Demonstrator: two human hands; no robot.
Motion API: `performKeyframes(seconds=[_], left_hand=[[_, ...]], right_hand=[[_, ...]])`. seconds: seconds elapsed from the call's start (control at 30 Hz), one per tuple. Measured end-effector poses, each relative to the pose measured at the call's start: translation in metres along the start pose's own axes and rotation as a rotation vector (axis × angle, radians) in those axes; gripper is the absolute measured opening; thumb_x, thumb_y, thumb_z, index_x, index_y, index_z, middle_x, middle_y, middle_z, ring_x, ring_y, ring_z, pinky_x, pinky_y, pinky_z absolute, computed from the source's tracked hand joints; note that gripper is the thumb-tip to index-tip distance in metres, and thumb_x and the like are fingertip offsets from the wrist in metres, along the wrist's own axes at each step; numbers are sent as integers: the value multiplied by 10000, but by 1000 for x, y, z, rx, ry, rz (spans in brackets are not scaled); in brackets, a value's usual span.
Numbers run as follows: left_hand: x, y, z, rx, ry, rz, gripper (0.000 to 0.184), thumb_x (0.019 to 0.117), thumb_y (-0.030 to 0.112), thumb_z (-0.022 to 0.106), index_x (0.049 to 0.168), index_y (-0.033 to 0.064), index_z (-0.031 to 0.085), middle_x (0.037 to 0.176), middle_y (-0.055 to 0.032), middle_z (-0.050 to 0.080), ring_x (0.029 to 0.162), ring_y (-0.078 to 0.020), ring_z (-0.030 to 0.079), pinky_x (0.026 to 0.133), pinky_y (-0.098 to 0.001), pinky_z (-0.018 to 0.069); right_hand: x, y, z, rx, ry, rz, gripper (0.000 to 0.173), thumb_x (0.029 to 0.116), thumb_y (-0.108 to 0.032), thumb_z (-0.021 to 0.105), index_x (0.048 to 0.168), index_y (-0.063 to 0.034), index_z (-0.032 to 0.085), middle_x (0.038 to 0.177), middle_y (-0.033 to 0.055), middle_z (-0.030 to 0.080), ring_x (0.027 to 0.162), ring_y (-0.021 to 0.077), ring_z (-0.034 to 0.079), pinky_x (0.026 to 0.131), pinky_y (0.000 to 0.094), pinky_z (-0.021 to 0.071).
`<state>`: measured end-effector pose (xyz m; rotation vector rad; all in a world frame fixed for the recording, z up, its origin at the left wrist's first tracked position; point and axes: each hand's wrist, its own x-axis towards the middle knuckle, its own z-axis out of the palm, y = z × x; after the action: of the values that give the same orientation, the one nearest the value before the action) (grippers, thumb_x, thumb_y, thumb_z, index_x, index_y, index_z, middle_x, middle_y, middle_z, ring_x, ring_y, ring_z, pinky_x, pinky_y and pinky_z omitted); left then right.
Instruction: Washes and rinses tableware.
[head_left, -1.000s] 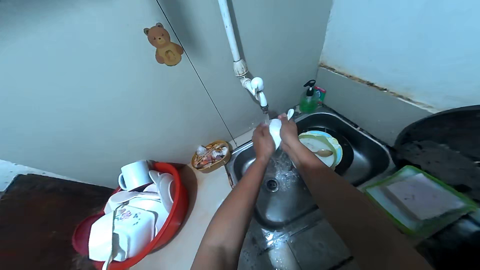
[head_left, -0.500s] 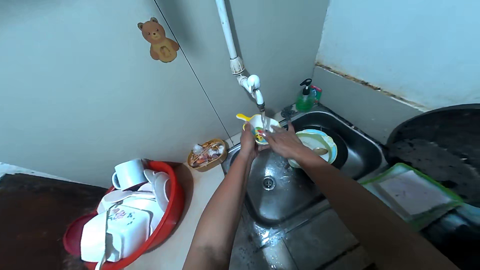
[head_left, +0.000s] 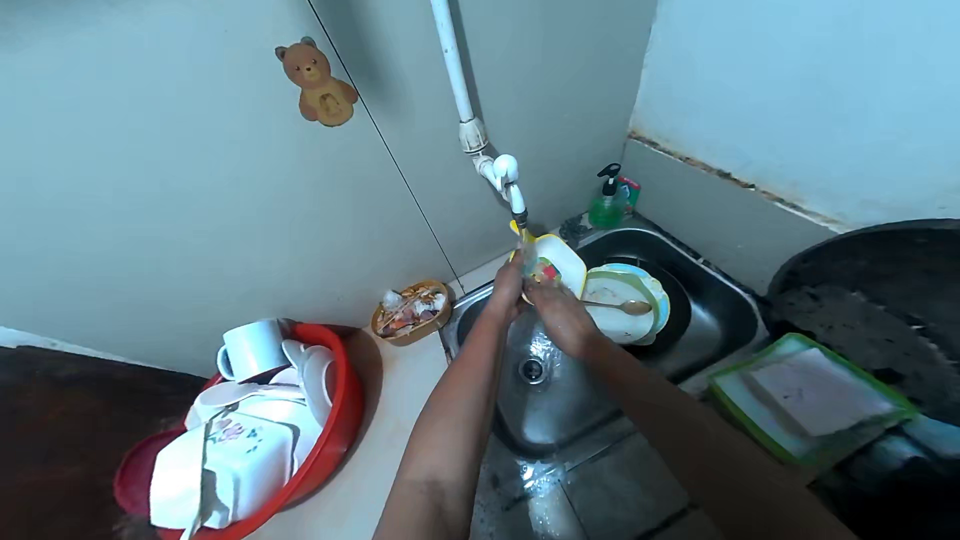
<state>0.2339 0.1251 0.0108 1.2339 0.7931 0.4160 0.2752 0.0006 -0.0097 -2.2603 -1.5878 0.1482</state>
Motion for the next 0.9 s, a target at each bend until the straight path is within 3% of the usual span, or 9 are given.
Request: performKeyframes(seconds=[0.07,0.13,0.27,0.4,0.57,0.67,0.7,0.8,0.9], left_hand=[[3,0,12,84,-23,96,583,1111,474,351,1471,36,488,1381,-188,591,1230,-276,596,1035,-484,491],[5,1,22,142,-46,197,568,1122,443,326,1432,5,511,1373,-206,589,1239,-277,589,1057,-481,477],[12,2,15,197,-39,266,491,1144,269,278,1522,-1,437,1529,-208,477,1399,-279,474,1165,-459,370],[22,2,-18,333,22,251,494,1128,347,367,1400,-18,559,1405,-218,578,1310,-298,545,1113,-498,424],[5,1,-64,732,-109,218,648,1061,564,438,1022,-19,719,1004,-207,693,978,-312,662,904,-556,515],[-17,3,-75,830,-260,206,620,1035,547,521,946,-45,685,897,-195,679,863,-301,664,838,-545,529],[-24,1,-74,779,-270,161,569,1033,514,556,1051,-45,662,925,-176,702,829,-256,698,816,-477,578],[-42,-10,-59,528,-147,36,541,1063,476,518,1309,-4,558,983,-159,691,710,-196,689,671,-363,603],[-46,-19,-44,354,95,-21,640,1107,525,311,1298,-29,567,950,-181,639,693,-223,608,663,-404,554]], right_hand=[[-5,-12,-2,165,61,117,403,1043,10,479,1445,7,505,1331,241,639,1198,429,651,978,579,533],[-4,-13,-8,386,147,269,375,1084,-116,474,1438,4,503,1085,289,698,986,474,706,861,625,554],[5,-2,-24,754,294,336,365,1099,-238,497,1369,-9,586,1099,258,704,1038,393,697,941,593,522],[11,13,-41,1125,350,361,448,1133,-319,374,1264,29,622,1124,188,668,1042,230,649,952,463,520],[43,47,-41,905,279,614,589,1070,-507,487,947,35,684,949,237,658,927,359,635,835,602,479],[65,54,-38,803,163,583,465,1018,-460,622,1047,-8,728,1051,229,691,1015,371,650,902,624,485],[71,50,-39,757,158,575,448,1022,-451,619,1050,-16,724,1060,230,689,1028,378,647,907,627,477],[76,20,-42,540,153,541,443,1091,-403,456,1148,-59,730,1148,230,704,1129,413,648,940,648,466],[69,-14,-22,223,137,282,501,1125,-348,318,1374,-40,624,1370,251,617,1313,467,543,1021,684,428]])
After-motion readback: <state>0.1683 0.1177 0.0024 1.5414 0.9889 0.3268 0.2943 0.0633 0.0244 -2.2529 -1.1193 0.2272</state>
